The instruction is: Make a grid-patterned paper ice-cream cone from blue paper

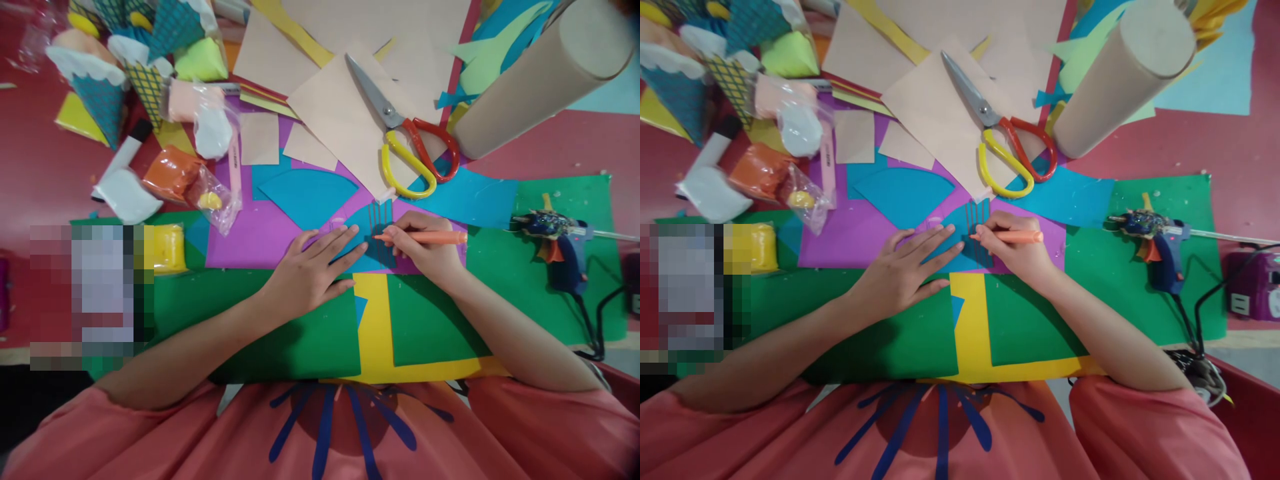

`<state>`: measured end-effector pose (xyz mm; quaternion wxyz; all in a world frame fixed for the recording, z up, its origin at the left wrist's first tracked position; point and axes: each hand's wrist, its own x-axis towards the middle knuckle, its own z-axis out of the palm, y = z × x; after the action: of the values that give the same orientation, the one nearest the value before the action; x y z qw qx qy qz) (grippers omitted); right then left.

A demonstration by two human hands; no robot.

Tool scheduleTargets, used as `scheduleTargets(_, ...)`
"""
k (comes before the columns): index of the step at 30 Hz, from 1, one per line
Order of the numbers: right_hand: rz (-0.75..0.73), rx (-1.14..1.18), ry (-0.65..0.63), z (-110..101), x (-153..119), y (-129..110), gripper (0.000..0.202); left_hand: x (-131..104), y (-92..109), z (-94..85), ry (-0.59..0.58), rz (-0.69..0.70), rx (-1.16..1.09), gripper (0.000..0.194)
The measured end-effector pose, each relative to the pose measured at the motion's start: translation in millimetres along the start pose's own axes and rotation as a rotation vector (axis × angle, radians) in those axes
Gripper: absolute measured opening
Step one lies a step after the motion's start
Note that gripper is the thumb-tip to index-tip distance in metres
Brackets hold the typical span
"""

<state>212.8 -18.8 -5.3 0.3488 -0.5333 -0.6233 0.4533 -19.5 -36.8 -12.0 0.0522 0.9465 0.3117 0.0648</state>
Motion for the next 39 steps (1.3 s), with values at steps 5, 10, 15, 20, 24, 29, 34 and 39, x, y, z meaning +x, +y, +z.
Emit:
scheduleTargets(5,-0.016,-0.03,-0.011,0.6,0.4,-0.8,0.028,0.3,0.0,-0.4,0.009,0.003,0.008,0.047)
scheduleTargets(10,-0.058,-0.067,-0.024,0.4,0.2,-0.5,0.027,0.3,0.3,0.3,0.014,0.001,0.007,0.047)
scheduleTargets(15,-0.061,-0.066,-0.03,1.0,0.5,-1.7,0.03,0.2,0.4,0.0,0.0,-0.004,0.003,0.047)
scheduleTargets(20,-0.003,0.007,-0.089,0.5,1.0,-3.4,0.033,-0.1,0.4,0.0,-0.023,-0.015,-0.014,0.048)
scheduleTargets(24,0.038,0.079,-0.033,-1.3,0.0,-4.4,0.029,-0.3,0.3,0.8,-0.021,-0.02,-0.022,0.048)
scheduleTargets(29,-0.001,-0.017,-0.027,0.1,-2.9,-4.3,0.029,-0.3,0.3,3.1,0.001,-0.038,-0.005,0.05)
scheduleTargets(34,-0.072,-0.052,-0.03,2.8,-3.8,-2.9,0.03,-0.3,0.8,3.1,-0.005,-0.043,-0.003,0.05)
scheduleTargets(39,-0.055,-0.069,-0.017,2.7,-3.4,-3.5,0.029,-0.4,1.4,2.3,-0.031,-0.063,-0.035,0.05)
